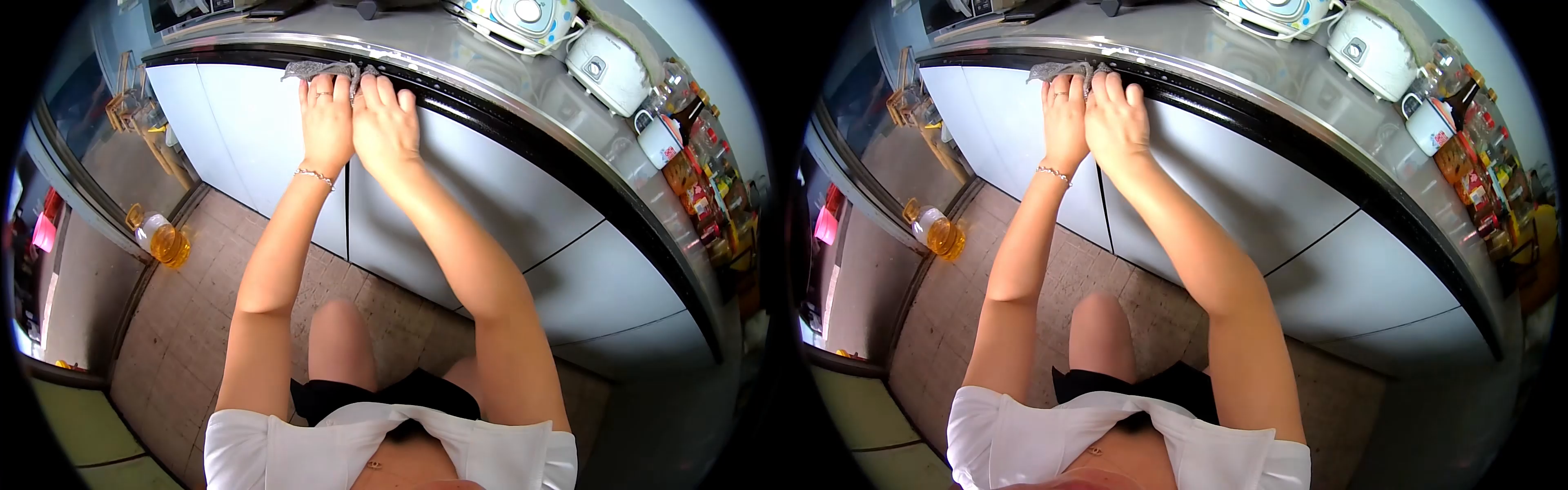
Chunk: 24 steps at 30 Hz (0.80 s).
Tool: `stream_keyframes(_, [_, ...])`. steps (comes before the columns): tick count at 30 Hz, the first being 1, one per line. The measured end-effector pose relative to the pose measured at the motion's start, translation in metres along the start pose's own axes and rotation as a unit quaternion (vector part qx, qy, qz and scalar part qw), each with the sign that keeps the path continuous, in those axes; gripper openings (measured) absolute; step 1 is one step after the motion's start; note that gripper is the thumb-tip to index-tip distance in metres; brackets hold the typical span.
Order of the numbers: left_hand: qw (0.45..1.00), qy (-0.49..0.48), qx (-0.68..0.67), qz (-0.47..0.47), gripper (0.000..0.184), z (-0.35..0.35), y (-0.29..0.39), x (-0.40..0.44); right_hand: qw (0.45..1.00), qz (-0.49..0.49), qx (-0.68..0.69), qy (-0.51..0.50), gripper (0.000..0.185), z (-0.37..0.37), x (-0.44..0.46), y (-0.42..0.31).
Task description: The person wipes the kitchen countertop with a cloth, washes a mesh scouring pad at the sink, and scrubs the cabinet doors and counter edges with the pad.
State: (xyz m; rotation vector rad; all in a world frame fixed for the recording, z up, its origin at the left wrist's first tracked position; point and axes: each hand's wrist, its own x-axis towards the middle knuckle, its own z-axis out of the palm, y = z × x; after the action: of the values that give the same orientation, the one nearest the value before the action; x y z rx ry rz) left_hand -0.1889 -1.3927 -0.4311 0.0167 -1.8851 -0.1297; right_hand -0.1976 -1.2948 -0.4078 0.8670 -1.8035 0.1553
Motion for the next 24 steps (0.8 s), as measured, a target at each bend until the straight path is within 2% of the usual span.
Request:
stream_keyframes(5, [0.996, -0.036, -0.071, 0.028, 0.027, -0.007, 0.081, -0.002, 0.997, 0.040, 0.007, -0.060, 0.022, -0.053, -0.049, 0.056])
stream_keyframes(7, [0.989, -0.082, -0.111, 0.060, 0.027, -0.013, 0.128, -0.005, 0.996, 0.077, -0.030, -0.032, 0.024, -0.086, -0.076, 0.083])
stream_keyframes(9, [0.981, -0.075, -0.155, 0.093, 0.029, -0.014, 0.176, -0.013, 0.989, 0.106, -0.077, -0.063, 0.027, -0.120, -0.104, 0.112])
stream_keyframes(11, [0.969, -0.049, -0.204, 0.127, 0.030, -0.011, 0.221, -0.020, 0.984, 0.125, -0.119, -0.047, 0.029, -0.149, -0.136, 0.142])
stream_keyframes(14, [0.956, -0.037, -0.220, 0.193, 0.032, -0.011, 0.271, -0.026, 0.964, 0.183, -0.178, -0.072, 0.029, -0.187, -0.160, 0.170])
stream_keyframes(17, [0.944, -0.047, -0.246, 0.214, 0.035, -0.011, 0.277, -0.030, 0.959, 0.205, -0.184, -0.065, 0.031, -0.199, -0.168, 0.178])
stream_keyframes(19, [0.947, -0.044, -0.255, 0.191, 0.034, -0.005, 0.257, -0.034, 0.959, 0.207, -0.184, -0.059, 0.032, -0.188, -0.165, 0.177])
stream_keyframes(20, [0.948, -0.043, -0.260, 0.179, 0.034, -0.003, 0.242, -0.035, 0.969, 0.170, -0.172, -0.039, 0.032, -0.178, -0.160, 0.174])
stream_keyframes(22, [0.971, -0.073, -0.175, 0.149, 0.035, -0.005, 0.203, -0.034, 0.988, 0.122, -0.095, 0.001, 0.027, -0.144, -0.142, 0.157])
stream_keyframes(24, [0.975, -0.083, -0.189, 0.078, 0.031, -0.009, 0.162, -0.029, 0.994, 0.095, -0.042, -0.014, 0.023, -0.119, -0.108, 0.126])
